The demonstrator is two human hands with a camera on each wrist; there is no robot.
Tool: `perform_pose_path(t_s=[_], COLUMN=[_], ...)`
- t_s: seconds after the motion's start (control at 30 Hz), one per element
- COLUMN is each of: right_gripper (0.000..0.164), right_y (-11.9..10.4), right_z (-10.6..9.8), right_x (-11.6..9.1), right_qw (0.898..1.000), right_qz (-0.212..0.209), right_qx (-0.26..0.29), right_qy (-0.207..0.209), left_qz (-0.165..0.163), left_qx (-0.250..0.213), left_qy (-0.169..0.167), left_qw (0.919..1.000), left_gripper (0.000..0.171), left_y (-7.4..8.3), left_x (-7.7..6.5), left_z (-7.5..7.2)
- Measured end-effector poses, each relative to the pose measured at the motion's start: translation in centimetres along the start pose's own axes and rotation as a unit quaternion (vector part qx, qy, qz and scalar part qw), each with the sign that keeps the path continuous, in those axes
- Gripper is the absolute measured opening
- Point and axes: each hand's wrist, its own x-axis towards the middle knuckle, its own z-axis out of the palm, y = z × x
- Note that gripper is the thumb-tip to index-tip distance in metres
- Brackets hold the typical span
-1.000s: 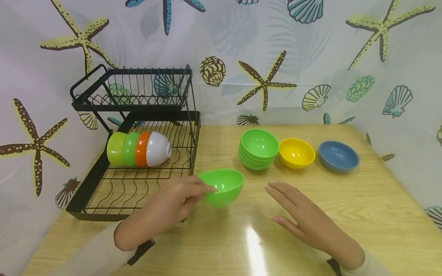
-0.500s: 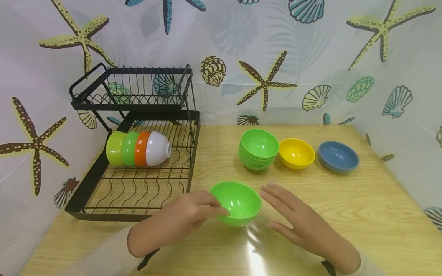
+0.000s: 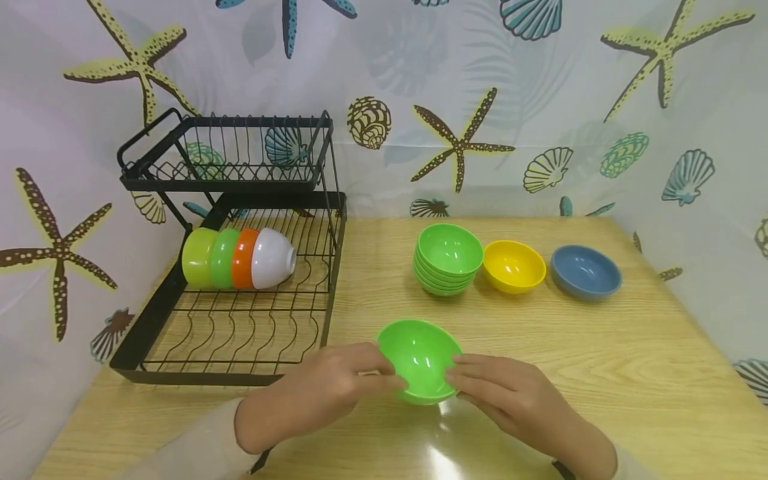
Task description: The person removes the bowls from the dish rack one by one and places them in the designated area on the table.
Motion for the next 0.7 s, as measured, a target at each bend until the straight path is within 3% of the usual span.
perform_pose_path(t_s=[0.2, 0.43, 0.7], right_gripper=[0.023, 0.024, 0.028], right_y=[-0.18, -0.58, -0.57], right_z=[0.0, 0.0, -0.08], right_x=[0.28, 0.67, 0.86], right_qw=[1.0, 0.999, 0.999], right_qz=[-0.016, -0.017, -0.019], right_qx=[0.002, -0.003, -0.026], right_qy=[0.02, 0.034, 0.043], left_qz=[-0.016, 0.003, 0.031], left_qx=[-0.016, -0.001, 0.023], left_qy=[-0.01, -0.004, 0.015], left_qw=[0.9997, 1.0, 0.9992], left_gripper=[0.045, 0.032, 0.033], left_y=[0.42, 0.41, 0.21], left_x=[0.06, 0.17, 0.41], left_z=[0.04, 0.13, 0.09])
